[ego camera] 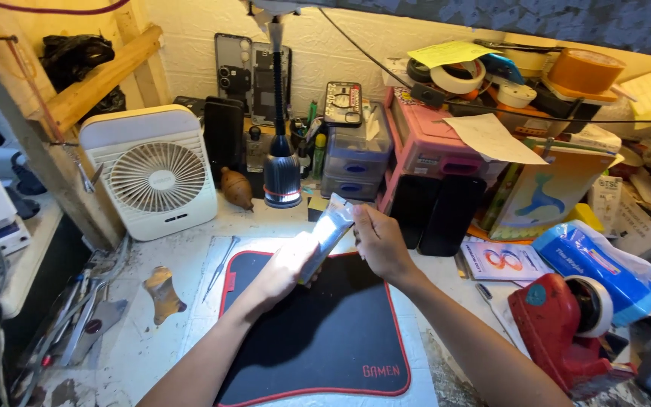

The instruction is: A person is seen testing a new screen on a mobile phone and then proceeding to disassemble the device on a repair bench.

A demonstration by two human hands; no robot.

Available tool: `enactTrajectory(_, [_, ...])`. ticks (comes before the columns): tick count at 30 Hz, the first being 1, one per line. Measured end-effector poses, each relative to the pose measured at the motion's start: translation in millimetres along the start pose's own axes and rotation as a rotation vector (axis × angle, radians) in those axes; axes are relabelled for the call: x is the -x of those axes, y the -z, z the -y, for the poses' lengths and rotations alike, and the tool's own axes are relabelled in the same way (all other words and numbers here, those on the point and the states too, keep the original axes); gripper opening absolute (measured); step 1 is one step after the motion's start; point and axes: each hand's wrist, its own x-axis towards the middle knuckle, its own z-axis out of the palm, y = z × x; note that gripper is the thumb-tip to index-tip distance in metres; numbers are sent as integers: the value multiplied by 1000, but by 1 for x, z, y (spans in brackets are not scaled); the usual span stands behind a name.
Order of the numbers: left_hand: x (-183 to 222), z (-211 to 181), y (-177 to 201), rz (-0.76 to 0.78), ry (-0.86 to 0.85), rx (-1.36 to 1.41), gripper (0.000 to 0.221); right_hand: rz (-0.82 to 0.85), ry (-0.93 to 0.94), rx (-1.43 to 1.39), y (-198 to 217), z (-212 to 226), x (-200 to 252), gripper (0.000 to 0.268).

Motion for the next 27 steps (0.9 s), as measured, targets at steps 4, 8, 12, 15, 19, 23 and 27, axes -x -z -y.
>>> enactTrajectory(4, [-15,23,2,-41,5,162,47,139,-195,-84,-15,-36,20,65])
enactTrajectory(8, [4,2,-11,93,-64,271,54,315,-189,-51,-37,-7,51,42])
enactTrajectory(12, [12,-12,-19,271,-67,229,58,288,-256,-92,-37,2,54,85])
enactTrajectory(15, [11,0,-11,345,-46,201,58,270,-361,-322,-33,-17,45,25])
enactTrajectory(19, [15,-13,-21,428,-86,227,63,238,-550,-503,-10,3,36,41])
enactTrajectory(23, [1,2,-12,200,50,184,88,-1,-381,-290,16,-23,-21,20])
enactTrajectory(27, [-6,10,1,133,6,184,87,67,-401,-409,56,-44,-88,32])
